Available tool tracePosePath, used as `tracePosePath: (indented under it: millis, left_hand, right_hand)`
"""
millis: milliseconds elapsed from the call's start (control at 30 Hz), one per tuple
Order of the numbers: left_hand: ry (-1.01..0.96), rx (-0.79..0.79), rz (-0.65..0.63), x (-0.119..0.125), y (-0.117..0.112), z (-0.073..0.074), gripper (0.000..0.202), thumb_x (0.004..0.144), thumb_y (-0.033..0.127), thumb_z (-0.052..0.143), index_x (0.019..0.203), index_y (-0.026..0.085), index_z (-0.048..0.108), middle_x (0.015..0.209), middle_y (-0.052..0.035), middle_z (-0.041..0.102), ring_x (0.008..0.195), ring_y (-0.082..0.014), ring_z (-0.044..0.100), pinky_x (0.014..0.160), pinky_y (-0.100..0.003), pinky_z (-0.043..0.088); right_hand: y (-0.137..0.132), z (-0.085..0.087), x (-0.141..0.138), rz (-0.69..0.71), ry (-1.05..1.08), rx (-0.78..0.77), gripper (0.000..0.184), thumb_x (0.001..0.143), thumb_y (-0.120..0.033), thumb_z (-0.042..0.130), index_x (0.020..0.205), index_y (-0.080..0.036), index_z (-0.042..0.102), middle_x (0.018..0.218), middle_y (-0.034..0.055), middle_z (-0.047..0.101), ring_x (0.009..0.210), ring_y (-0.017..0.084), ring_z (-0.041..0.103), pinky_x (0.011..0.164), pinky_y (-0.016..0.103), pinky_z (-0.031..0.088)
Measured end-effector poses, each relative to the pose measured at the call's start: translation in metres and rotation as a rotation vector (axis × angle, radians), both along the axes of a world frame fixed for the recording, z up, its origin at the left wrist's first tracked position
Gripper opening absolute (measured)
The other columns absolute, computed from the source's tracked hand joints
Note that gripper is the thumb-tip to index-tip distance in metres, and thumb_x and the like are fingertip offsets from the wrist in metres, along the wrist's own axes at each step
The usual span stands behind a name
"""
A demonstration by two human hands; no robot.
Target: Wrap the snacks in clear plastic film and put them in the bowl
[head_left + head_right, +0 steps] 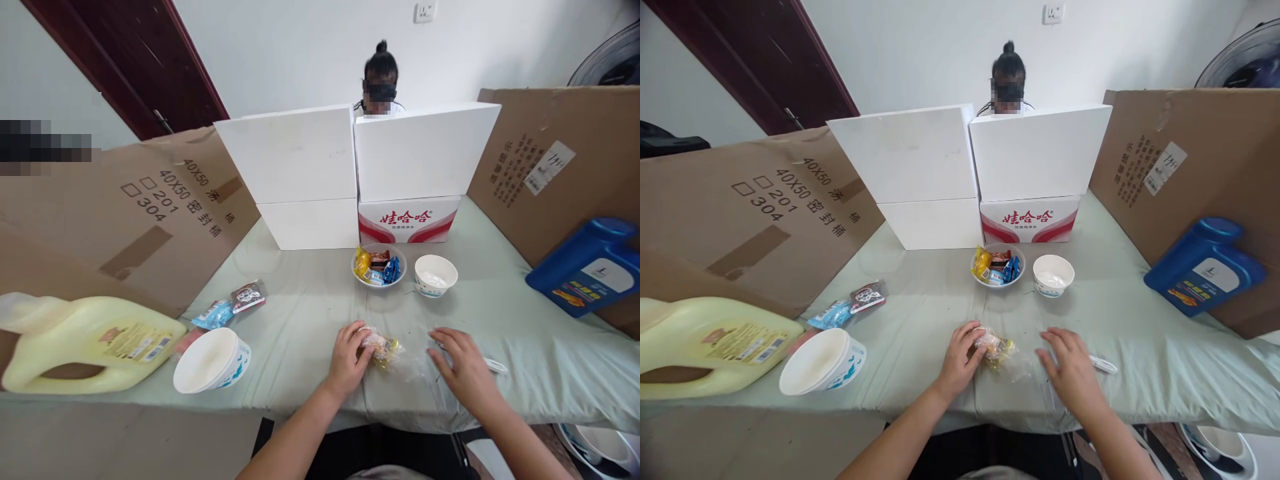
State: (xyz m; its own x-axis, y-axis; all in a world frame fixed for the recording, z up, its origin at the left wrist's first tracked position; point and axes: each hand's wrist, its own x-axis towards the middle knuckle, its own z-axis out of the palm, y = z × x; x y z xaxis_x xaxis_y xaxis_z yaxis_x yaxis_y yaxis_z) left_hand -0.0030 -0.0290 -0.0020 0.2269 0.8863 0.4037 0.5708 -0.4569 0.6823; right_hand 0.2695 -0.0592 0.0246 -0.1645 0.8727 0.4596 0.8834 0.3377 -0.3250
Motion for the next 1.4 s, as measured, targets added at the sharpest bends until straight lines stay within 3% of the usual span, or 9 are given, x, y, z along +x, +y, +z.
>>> tracePosePath:
  millis: [167,367,500,600,733,967,1167,1267,1400]
  left_hand:
    - [-0.345,-0.178,0.155,-0.005,-0.008,0.006,0.022,0.088,0.039,0.057,0.084,0.018,0.063,0.115,-0.0114,0.063,0.104,-0.0227,0.062,0.086,-0.036,0.052]
    - [-0.386,-0.355,0.392,-0.045,-0.020,0.008,0.028,0.086,0.045,0.056,0.077,0.018,0.055,0.068,-0.0020,0.063,0.064,-0.0177,0.063,0.060,-0.029,0.052]
    - [-0.130,-0.106,0.245,-0.034,-0.027,0.018,0.030,0.083,0.036,0.061,0.109,0.020,0.059,0.105,-0.0088,0.065,0.091,-0.0214,0.063,0.077,-0.034,0.053]
    - [-0.004,-0.098,0.087,-0.012,-0.022,0.028,0.060,0.074,0.036,0.072,0.129,0.024,0.052,0.127,-0.0108,0.057,0.111,-0.0267,0.057,0.086,-0.039,0.052]
    - [-0.112,-0.209,0.240,-0.011,-0.001,0.025,0.022,0.083,0.035,0.058,0.098,0.020,0.066,0.091,-0.0057,0.069,0.082,-0.0201,0.065,0.074,-0.032,0.053]
    - [-0.122,-0.067,0.539,-0.056,-0.005,0.015,0.023,0.084,0.038,0.055,0.093,0.018,0.060,0.066,0.0017,0.056,0.058,-0.0158,0.055,0.058,-0.028,0.048]
    - [0.263,0.179,-0.058,-0.028,-0.019,0.031,0.022,0.090,0.021,0.047,0.108,0.023,0.061,0.103,-0.0079,0.066,0.101,-0.0229,0.060,0.092,-0.039,0.046]
    - [0.434,0.084,0.031,-0.024,-0.007,0.027,0.037,0.090,0.026,0.050,0.127,0.022,0.053,0.122,-0.0111,0.061,0.119,-0.0294,0.051,0.104,-0.052,0.035]
    - [0.466,0.101,0.136,-0.036,0.002,0.019,0.022,0.089,0.020,0.049,0.103,0.022,0.066,0.092,-0.0075,0.066,0.095,-0.0259,0.059,0.099,-0.052,0.039]
  right_hand:
    - [-0.002,0.011,-0.060,0.278,-0.034,-0.160,0.026,0.086,-0.031,0.059,0.111,-0.025,0.062,0.117,0.0085,0.063,0.108,0.025,0.057,0.087,0.041,0.047]
    - [0.016,-0.003,-0.024,0.122,0.065,-0.138,0.023,0.095,-0.027,0.042,0.094,-0.020,0.064,0.092,0.0069,0.069,0.086,0.021,0.063,0.076,0.037,0.048]
    - [0.012,0.012,-0.026,0.078,0.127,0.080,0.024,0.091,-0.021,0.044,0.107,-0.021,0.061,0.107,0.0091,0.066,0.102,0.026,0.058,0.088,0.044,0.044]
    - [-0.003,0.030,-0.048,0.278,0.214,0.115,0.024,0.090,-0.015,0.045,0.110,-0.021,0.058,0.099,0.0072,0.066,0.093,0.020,0.060,0.084,0.037,0.047]
    - [-0.014,0.028,-0.065,0.585,0.073,-0.051,0.016,0.091,-0.019,0.048,0.100,-0.022,0.061,0.088,0.0032,0.067,0.084,0.017,0.062,0.077,0.031,0.050]
    - [0.006,-0.008,-0.041,0.190,0.013,-0.009,0.031,0.095,-0.029,0.046,0.122,-0.019,0.056,0.125,0.0116,0.061,0.120,0.026,0.052,0.099,0.047,0.045]
    - [0.026,-0.010,-0.054,0.234,0.023,-0.111,0.031,0.096,-0.029,0.043,0.122,-0.020,0.058,0.123,0.0103,0.062,0.114,0.023,0.056,0.097,0.043,0.047]
    - [0.036,-0.020,-0.052,0.161,-0.007,-0.104,0.033,0.091,-0.035,0.051,0.119,-0.019,0.060,0.129,0.0136,0.058,0.119,0.028,0.052,0.097,0.048,0.045]
    - [0.038,-0.026,-0.041,0.164,-0.021,-0.123,0.019,0.091,-0.025,0.048,0.097,-0.020,0.066,0.118,0.0110,0.064,0.117,0.028,0.054,0.096,0.049,0.044]
